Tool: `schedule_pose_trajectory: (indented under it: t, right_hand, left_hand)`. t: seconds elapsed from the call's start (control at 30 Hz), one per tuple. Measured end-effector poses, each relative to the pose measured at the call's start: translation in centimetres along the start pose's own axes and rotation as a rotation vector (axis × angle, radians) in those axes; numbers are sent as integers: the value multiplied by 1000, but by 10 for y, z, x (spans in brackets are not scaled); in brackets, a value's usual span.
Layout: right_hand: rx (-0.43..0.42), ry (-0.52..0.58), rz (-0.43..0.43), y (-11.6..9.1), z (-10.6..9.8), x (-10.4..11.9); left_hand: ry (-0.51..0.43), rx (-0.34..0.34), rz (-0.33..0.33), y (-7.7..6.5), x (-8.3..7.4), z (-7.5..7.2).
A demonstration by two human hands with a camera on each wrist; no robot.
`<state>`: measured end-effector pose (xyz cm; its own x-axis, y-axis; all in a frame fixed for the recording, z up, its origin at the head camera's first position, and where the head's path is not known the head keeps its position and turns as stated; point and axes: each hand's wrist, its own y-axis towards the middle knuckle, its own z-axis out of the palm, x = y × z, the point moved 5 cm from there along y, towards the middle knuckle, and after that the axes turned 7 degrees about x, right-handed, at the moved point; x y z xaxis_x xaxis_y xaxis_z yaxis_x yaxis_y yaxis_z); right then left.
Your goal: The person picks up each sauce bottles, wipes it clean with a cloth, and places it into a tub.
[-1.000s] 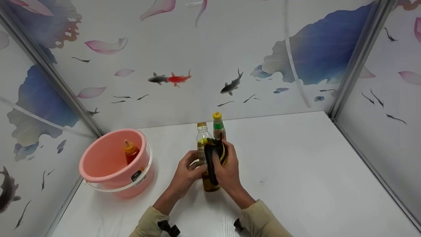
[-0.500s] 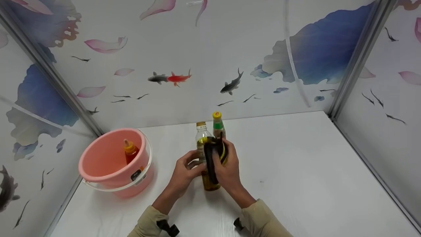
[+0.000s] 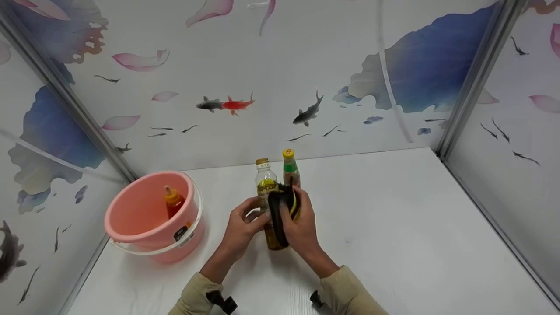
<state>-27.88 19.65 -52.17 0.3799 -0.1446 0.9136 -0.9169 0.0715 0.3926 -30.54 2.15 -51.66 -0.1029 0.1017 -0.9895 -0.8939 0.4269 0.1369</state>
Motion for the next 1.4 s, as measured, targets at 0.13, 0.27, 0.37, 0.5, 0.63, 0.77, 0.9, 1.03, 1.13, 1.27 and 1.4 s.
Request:
schedule_pose_trajectory:
  t: [0.13,0.27,0.37,0.5,0.63,0.77,0.9,1.03,1.13,1.27,1.4]
  right_hand:
    - [7,-3,3,-1,2,-1]
    - [8,-3,-1,-1,4,-2]
    - [9,4,-6,-1,4,-2]
    - [9,10,-2,-2,5,-2]
    - [9,3,9,-2,5,-2]
    - [9,5,10,-2,5,-2]
    - [2,8,4,-2,4,-1]
    - [-1,7,7,-1,3,-1]
    - [-4,0,10,-1,2,-1]
    - [-11,-12,8,0,1,0]
    - [-21,-29,3,1,-1,1]
  left_hand:
    - [-39,-30,5,0,-2,-3]
    - [-95,-56,-4,0,-4,-6]
    - [-119,-60,-20,0,-4,-6]
    - [-127,-52,-35,-1,-3,-5]
    - [-136,-29,-32,-1,-2,-5]
    - [-154,0,-34,-1,-1,-3]
    - [-152,29,-36,0,1,0]
    - [-93,54,-42,-1,2,2]
    - [-39,69,-46,-1,3,3]
    - [-4,88,-53,-1,5,4]
    - [-3,114,-72,-1,6,6]
